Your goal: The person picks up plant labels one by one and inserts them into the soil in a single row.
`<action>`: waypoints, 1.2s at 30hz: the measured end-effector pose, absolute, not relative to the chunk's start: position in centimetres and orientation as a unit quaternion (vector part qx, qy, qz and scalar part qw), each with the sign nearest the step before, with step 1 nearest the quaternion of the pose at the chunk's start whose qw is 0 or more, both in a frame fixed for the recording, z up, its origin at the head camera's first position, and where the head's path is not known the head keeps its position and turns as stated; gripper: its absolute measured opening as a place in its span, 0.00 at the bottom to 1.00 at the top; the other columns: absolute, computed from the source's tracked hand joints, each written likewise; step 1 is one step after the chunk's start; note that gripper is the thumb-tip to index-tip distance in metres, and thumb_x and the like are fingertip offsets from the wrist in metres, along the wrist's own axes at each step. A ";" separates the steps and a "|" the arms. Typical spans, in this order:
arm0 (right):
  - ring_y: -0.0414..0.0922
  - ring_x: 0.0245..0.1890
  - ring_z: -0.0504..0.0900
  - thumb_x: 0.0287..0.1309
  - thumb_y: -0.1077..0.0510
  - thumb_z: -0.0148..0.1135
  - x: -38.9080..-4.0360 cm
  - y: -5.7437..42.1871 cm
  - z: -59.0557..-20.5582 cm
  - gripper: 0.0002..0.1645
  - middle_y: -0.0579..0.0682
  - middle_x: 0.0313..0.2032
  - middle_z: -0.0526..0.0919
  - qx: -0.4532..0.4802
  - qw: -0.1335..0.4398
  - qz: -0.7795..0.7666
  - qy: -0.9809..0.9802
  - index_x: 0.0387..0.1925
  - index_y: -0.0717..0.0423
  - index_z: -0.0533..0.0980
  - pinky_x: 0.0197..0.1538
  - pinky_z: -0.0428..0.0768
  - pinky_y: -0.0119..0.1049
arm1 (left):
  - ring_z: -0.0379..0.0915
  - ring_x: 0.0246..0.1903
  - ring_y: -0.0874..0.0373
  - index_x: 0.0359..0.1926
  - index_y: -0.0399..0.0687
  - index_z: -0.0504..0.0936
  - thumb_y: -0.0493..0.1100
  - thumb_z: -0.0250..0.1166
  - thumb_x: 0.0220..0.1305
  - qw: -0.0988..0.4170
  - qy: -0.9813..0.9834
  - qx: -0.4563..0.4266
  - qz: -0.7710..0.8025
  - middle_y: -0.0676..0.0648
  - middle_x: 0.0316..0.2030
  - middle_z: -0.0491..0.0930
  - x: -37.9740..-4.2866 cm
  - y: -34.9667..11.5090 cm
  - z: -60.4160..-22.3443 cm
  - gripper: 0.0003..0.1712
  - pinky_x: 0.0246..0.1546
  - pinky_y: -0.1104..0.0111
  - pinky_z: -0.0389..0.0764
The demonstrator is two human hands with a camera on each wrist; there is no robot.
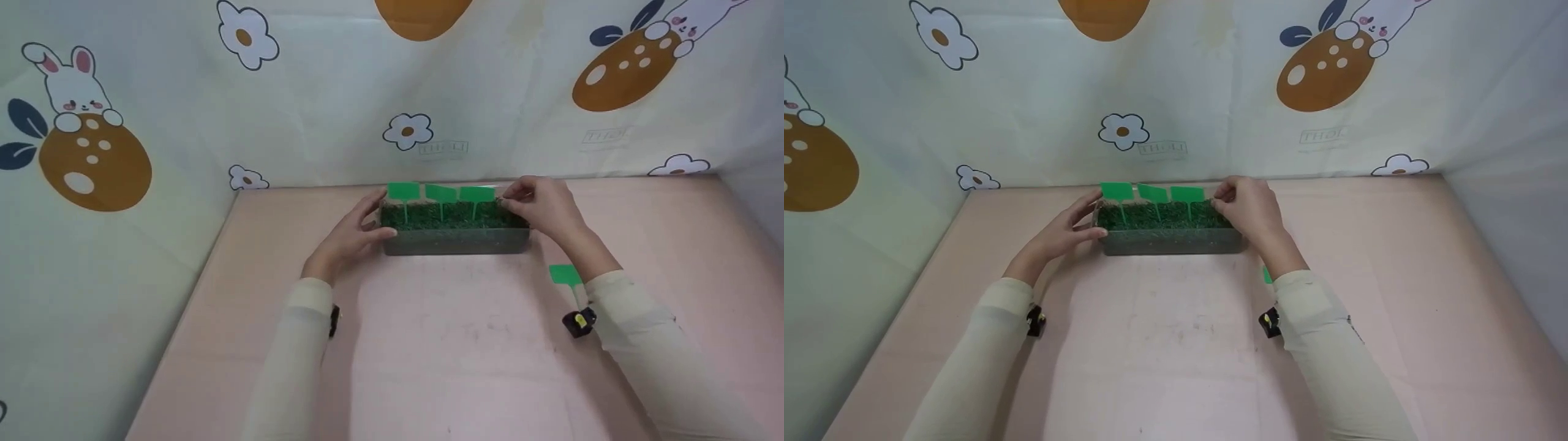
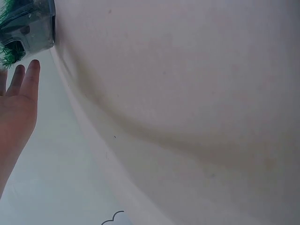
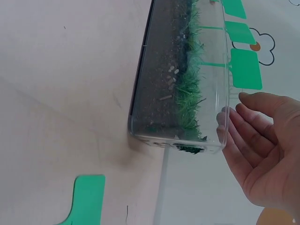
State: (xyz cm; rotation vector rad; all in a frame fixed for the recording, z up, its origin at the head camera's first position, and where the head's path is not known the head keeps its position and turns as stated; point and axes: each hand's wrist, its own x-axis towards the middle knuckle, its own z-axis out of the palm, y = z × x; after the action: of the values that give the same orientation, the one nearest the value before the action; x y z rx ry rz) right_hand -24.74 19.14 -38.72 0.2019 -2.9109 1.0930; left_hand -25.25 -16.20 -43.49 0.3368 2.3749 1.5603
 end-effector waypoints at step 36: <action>0.54 0.43 0.85 0.64 0.54 0.65 -20.7 22.6 -37.3 0.14 0.60 0.42 0.87 0.054 0.030 0.316 -0.947 0.44 0.60 0.82 0.43 0.85 0.43 | 0.50 0.77 0.44 0.78 0.73 0.50 0.51 0.71 0.62 0.149 0.822 0.097 0.542 0.52 0.79 0.47 -25.1 -16.2 -43.5 0.51 0.75 0.49 0.61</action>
State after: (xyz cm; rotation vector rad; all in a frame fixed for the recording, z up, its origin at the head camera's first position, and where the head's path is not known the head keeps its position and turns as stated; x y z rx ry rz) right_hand -20.73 22.64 -37.35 0.1652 -2.9183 0.9746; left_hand -25.14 -16.17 -43.49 0.2784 2.3613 1.5570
